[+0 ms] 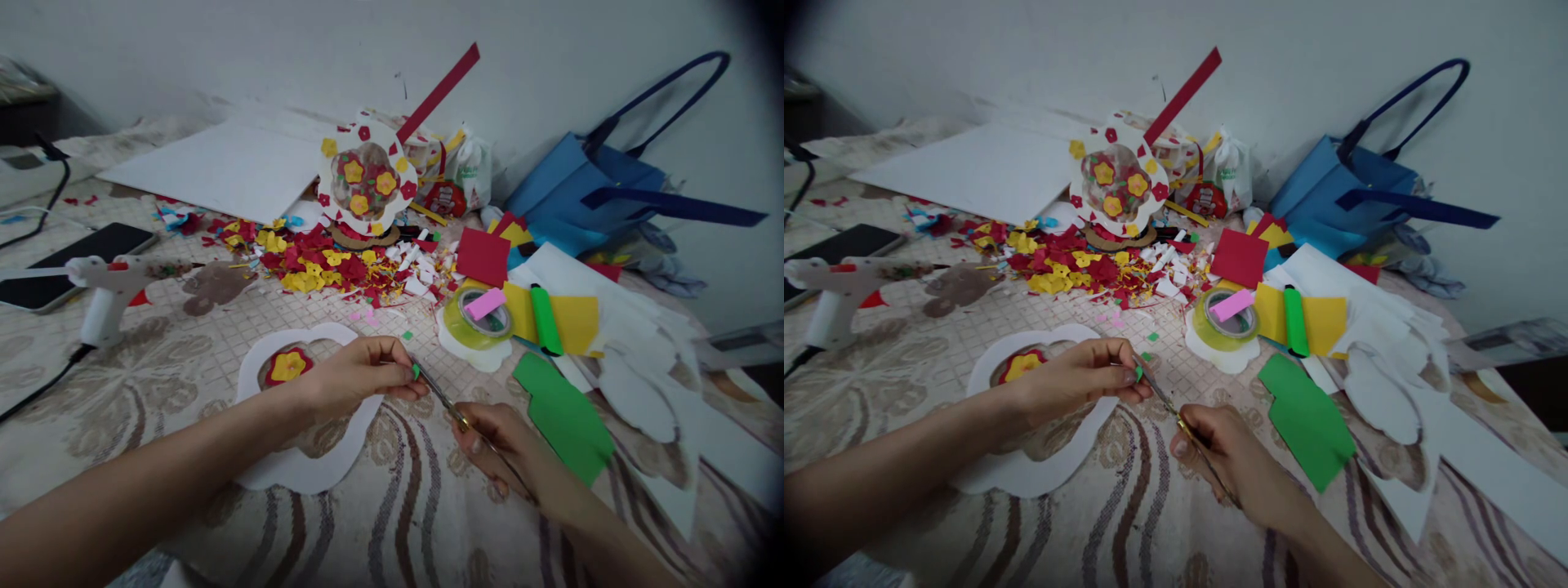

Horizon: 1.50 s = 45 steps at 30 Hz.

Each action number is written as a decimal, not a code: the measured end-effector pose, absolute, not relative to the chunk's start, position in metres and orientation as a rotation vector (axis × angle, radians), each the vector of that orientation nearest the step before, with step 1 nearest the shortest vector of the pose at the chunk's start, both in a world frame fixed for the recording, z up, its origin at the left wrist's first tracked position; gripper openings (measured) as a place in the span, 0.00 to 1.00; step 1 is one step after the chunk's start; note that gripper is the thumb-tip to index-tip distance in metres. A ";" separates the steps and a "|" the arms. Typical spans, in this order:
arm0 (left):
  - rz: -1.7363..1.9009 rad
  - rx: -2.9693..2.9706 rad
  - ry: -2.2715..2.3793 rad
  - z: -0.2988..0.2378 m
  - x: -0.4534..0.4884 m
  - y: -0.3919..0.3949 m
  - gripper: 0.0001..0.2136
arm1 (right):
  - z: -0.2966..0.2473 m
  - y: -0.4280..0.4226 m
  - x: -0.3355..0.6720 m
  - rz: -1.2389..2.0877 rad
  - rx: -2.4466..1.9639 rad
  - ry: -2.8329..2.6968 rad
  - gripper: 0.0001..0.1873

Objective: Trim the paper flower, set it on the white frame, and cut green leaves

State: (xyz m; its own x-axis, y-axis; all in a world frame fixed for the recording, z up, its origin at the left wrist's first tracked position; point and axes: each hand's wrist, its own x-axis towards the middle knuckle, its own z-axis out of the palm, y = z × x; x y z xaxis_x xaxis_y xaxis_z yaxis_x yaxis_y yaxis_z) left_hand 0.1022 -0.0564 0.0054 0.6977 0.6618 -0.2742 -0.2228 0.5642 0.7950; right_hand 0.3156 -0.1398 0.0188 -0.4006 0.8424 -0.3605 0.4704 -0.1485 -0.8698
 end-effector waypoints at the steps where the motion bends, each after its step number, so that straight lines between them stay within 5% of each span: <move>1: 0.559 0.813 0.603 0.006 0.102 -0.056 0.10 | 0.019 -0.140 0.316 1.573 -1.474 -1.784 0.29; 45: 0.654 0.742 0.615 0.009 0.105 -0.061 0.10 | 0.017 -0.145 0.299 1.581 -1.457 -1.599 0.30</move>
